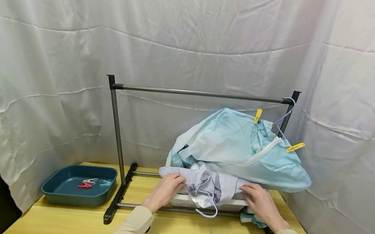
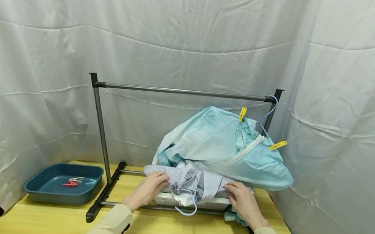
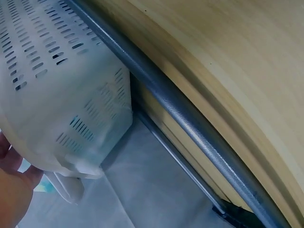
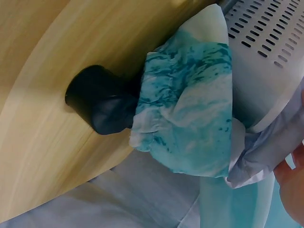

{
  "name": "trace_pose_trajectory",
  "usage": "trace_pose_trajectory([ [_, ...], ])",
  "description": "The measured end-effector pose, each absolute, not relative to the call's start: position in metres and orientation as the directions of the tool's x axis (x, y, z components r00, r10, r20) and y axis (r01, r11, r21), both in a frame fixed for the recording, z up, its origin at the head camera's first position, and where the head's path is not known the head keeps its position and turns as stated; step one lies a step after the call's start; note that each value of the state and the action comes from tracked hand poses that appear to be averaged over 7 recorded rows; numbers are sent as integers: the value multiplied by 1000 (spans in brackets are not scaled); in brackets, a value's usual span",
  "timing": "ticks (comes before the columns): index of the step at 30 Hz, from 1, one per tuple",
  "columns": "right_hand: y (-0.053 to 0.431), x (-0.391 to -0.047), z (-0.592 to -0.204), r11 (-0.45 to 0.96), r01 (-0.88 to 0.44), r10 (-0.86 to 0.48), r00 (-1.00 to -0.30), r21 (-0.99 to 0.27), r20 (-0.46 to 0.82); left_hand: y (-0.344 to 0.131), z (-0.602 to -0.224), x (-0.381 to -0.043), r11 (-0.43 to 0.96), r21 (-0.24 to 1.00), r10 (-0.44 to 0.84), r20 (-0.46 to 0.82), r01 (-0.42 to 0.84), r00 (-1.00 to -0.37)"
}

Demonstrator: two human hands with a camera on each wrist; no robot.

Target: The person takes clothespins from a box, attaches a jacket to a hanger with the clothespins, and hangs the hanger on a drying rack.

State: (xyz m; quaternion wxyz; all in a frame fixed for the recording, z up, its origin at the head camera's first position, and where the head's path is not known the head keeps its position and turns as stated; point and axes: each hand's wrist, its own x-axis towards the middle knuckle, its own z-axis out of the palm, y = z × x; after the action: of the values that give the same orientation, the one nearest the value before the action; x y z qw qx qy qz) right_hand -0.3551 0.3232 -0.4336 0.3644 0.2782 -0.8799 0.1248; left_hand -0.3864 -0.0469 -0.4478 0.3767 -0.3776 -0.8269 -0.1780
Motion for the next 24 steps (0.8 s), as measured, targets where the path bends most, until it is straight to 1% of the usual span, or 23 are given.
trace_pose_trajectory([
  [3, 322, -356, -431, 820, -569, -369, -606, -61, 705, -48, -445, -387, 621, 47, 446, 800, 782, -402],
  [6, 320, -355, -428, 823, -549, -315, -654, -145, 688, -49, -439, -388, 612, 93, 394, 825, 785, -405],
  [8, 318, -355, -424, 811, -548, -282, -673, -205, 683, -48, -434, -388, 611, 149, 351, 829, 777, -435],
  [12, 314, -354, -413, 772, -551, -211, -694, -318, 688, -44, -420, -389, 618, 276, 248, 820, 737, -515],
  [15, 312, -354, -403, 736, -535, -153, -729, -415, 668, -41, -409, -390, 619, 334, 190, 815, 711, -547],
  [18, 310, -353, -393, 713, -498, -107, -773, -493, 626, -39, -400, -390, 620, 357, 169, 809, 698, -563],
  [21, 308, -353, -382, 708, -452, -62, -806, -543, 589, -38, -390, -389, 615, 373, 179, 792, 695, -584],
  [24, 306, -354, -375, 708, -427, -26, -811, -562, 584, -37, -381, -387, 615, 391, 194, 767, 685, -611],
])
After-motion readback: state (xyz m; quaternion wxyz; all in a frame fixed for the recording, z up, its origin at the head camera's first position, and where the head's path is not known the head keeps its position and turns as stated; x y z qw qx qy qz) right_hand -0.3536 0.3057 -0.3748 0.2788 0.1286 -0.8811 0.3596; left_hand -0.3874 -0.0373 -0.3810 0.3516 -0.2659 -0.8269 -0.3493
